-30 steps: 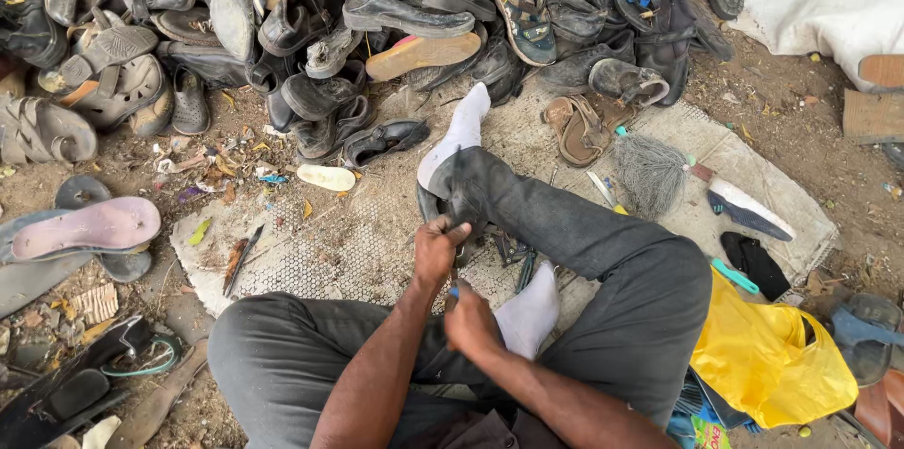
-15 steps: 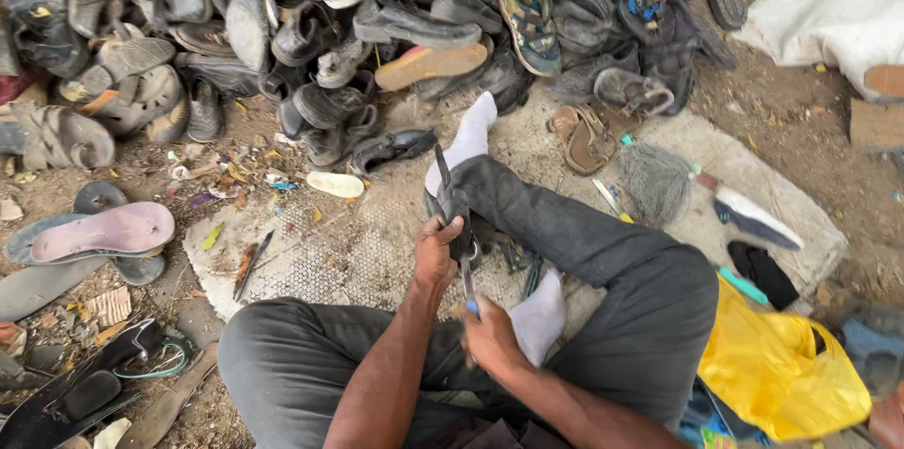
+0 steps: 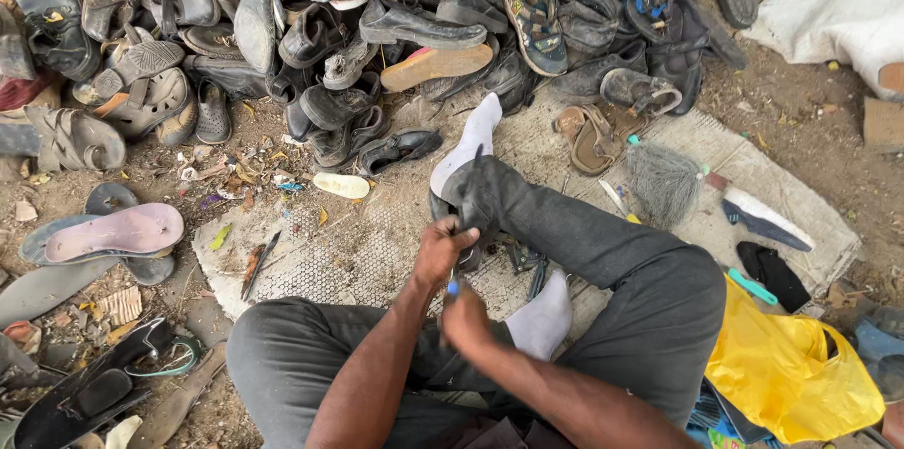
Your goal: The person repairs several shoes and sandals by hand using a knife to trim and scrape material and applying adhesive to the soles while sitting on the ground surrounded by a large pile of footwear.
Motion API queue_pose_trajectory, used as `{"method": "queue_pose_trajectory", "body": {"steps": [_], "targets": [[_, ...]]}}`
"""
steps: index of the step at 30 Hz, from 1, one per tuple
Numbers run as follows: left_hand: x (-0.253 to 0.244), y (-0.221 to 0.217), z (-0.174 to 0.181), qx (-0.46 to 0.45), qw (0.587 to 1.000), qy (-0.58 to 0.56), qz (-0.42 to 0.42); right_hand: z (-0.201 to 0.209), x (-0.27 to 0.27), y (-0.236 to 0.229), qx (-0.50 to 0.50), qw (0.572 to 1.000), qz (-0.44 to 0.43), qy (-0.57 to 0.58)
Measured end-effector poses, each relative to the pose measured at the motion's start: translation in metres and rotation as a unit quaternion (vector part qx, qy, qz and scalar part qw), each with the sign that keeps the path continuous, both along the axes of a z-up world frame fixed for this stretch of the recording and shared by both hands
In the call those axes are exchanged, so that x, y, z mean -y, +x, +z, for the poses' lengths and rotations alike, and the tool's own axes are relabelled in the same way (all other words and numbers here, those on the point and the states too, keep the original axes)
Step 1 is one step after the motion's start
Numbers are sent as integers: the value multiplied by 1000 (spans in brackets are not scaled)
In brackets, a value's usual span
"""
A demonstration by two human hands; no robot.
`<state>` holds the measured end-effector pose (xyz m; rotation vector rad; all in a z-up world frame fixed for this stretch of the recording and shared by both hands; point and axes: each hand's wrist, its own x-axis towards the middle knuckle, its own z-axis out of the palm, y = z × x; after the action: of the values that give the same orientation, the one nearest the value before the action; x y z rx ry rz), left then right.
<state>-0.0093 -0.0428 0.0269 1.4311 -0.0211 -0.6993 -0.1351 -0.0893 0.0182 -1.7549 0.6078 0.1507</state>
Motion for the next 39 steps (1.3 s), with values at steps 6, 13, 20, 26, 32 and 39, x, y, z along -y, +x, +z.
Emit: {"method": "queue_pose_trajectory", "body": {"steps": [6,13,20,26,32,39], "targets": [[14,9,-4,-32,993,-105,45,7,-14,3,-72,974,-97,192],[-9,23,22,13,999,-9,-42,-13,-17,39,-24,952,-155,262],[-36,23,66,581,608,361,-402,-19,13,14,-38,971,-87,219],[-21,19,32,643,507,336,-465,-19,53,-2,-112,966,-58,224],[-10,-3,-16,567,721,291,-274,-32,126,17,-61,991,110,-44],[-7,8,-64,493,830,261,-17,-36,167,90,-121,942,301,-81]]}}
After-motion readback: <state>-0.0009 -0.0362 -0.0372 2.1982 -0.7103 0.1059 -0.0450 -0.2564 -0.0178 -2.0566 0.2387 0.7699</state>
